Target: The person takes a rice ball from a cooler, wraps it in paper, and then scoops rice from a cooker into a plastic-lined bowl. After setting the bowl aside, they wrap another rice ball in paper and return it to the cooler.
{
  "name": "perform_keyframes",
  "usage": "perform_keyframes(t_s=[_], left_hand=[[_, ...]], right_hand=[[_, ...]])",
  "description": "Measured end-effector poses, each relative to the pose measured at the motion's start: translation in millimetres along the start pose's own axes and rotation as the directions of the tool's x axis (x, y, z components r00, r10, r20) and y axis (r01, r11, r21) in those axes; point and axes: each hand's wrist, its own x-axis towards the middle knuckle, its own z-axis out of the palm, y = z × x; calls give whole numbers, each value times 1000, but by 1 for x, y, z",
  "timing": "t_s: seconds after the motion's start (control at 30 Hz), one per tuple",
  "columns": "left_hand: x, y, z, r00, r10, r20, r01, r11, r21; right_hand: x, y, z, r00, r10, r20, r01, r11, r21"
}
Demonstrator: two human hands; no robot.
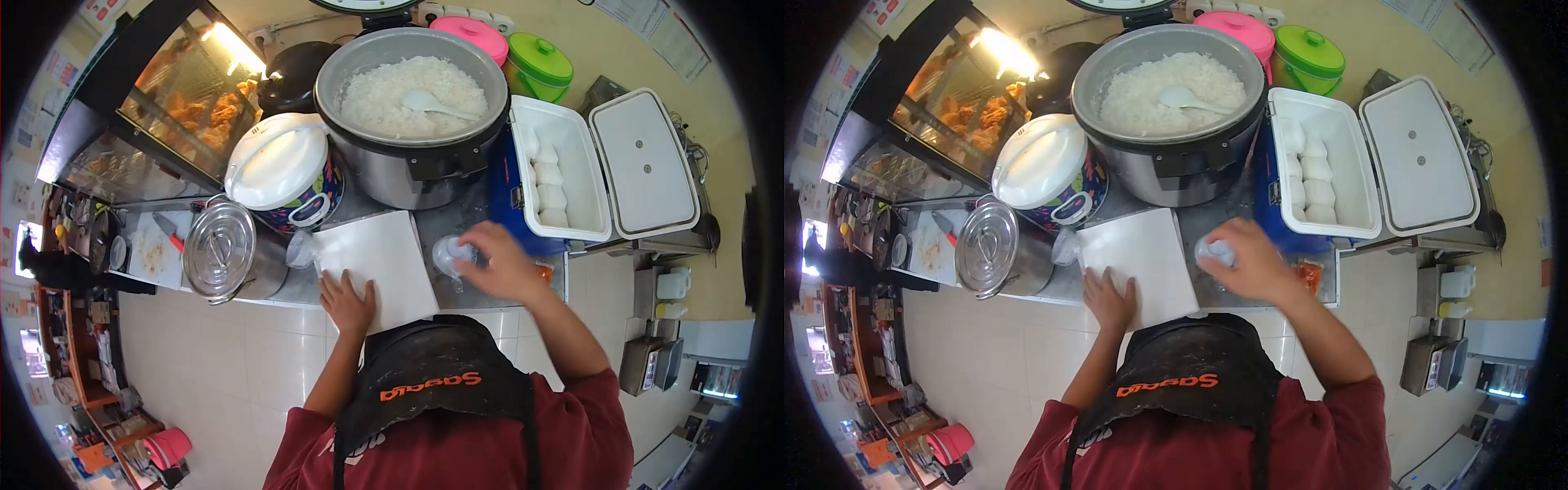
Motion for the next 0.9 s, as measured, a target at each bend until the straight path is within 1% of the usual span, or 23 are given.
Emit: perform_keyframes(t_s=[0.03, 0.07, 0.1, 0.17, 0.2, 0.27, 0.3, 0.37, 0.4, 0.43, 0.47, 0.5, 0.53, 0.57, 0.63, 0.67, 0.7, 0.73, 0.77, 0.8, 0.83, 0.87, 0.9], left_hand=[[-2, -2, 1, 1000, 11, -3, -11, 1000, -3], [-4, -4, 4, 1000, 26, -6, -26, 1000, -6], [-2, -5, 5, 999, 46, -16, -46, 999, -13], [-1, -4, 2, 998, 62, -8, -63, 998, -25], [0, -2, -1, 999, 50, 0, -50, 998, -29], [3, 0, -7, 1000, 29, 0, -29, 999, -21], [0, 6, -20, 1000, 7, -3, -7, 998, -55], [2, 19, -43, 999, -36, -10, 35, 990, -137], [8, 17, -40, 994, 45, 102, 4, 897, -441], [11, 12, -35, 971, 154, 182, 19, 712, -702], [13, 11, -31, 936, 278, 216, 70, 454, -888], [15, 16, -29, 810, 447, 379, 394, 65, -917], [15, 21, -29, 645, 652, 399, 687, -265, -677], [16, 26, -32, 490, 829, 270, 867, -432, -247], [13, 35, -49, 531, 720, 447, 844, -498, -201], [10, 40, -58, 534, 657, 532, 830, -528, -180], [4, 44, -61, 525, 587, 616, 813, -561, -157], [2, 39, -56, 542, 428, 724, 791, -551, -266], [-1, 32, -56, 584, 441, 682, 765, -580, -280], [-3, 22, -57, 626, 451, 636, 737, -608, -295], [-5, 15, -60, 668, 459, 586, 707, -636, -309], [-8, 15, -70, 686, 329, 649, 652, -674, -348], [-11, 11, -72, 709, 258, 656, 622, -668, -409]], right_hand=[[2, 8, 35, 998, -57, 25, 62, 949, -310], [5, 21, 68, 992, 123, 31, -99, 906, -413], [12, 36, 95, 955, 296, 10, -250, 823, -511], [29, 74, 130, 885, 460, 79, -389, 820, -419], [38, 73, 129, 842, 525, 126, -450, 811, -374], [45, 75, 129, 792, 594, 143, -533, 786, -312], [44, 74, 126, 760, 631, 156, -578, 765, -284], [43, 77, 119, 778, 611, 148, -617, 787, -5], [40, 60, 104, 776, 603, 185, -629, 763, 150], [36, 41, 87, 774, 591, 225, -632, 715, 298], [32, 16, 67, 762, 570, 306, -647, 656, 389], [30, -14, 43, 749, 538, 386, -662, 585, 469], [28, -37, 22, 735, 495, 463, -677, 500, 539], [34, -50, 1, 792, 447, 416, -609, 635, 476], [73, -66, -41, 892, 307, 331, -414, 849, 329], [96, -72, -58, 970, 191, 151, -221, 950, 223], [124, -76, -70, 999, 40, -11, -39, 996, 78], [159, -76, -80, 987, -63, -148, 51, 995, -83], [202, -58, -82, 979, -131, -156, 103, 978, -180], [245, -36, -83, 993, -94, -68, 55, 895, -443], [283, -14, -80, 999, -38, 7, 32, 738, -674], [318, 18, -76, 989, -21, 144, 119, 683, -721], [341, 40, -73, 960, 6, 278, 214, 623, -752]])
